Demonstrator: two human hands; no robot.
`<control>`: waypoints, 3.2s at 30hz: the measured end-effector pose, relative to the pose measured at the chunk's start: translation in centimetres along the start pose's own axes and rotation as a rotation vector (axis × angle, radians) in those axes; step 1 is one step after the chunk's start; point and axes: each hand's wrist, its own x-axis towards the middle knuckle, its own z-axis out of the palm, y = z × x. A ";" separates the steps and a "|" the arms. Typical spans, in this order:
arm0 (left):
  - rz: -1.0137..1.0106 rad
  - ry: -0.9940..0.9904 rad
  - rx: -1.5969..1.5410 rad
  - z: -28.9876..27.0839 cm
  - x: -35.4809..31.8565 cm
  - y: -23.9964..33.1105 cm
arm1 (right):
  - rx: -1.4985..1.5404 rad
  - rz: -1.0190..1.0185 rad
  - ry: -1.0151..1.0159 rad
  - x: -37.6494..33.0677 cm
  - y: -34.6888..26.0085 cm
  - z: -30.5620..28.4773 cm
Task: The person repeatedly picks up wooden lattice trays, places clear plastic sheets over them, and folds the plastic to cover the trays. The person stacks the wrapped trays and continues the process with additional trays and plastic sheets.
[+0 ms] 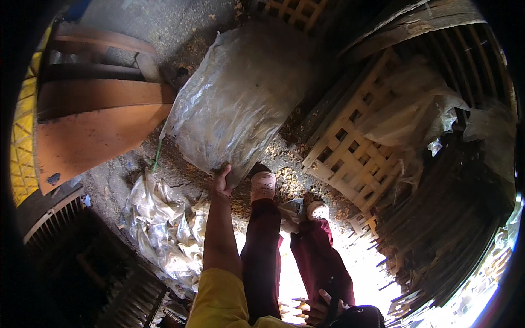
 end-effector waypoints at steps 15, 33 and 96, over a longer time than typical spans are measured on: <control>0.067 0.673 0.737 -2.7 9.7 -3.2 | 0.086 -0.018 0.025 1.4 -0.5 -0.8; -1.010 0.047 1.235 4.3 -28.8 -2.9 | -1.332 -0.983 1.106 -2.0 -2.2 -4.5; 1.271 -0.813 1.022 36.9 -10.5 0.0 | -0.848 -1.793 1.169 10.3 -51.8 15.6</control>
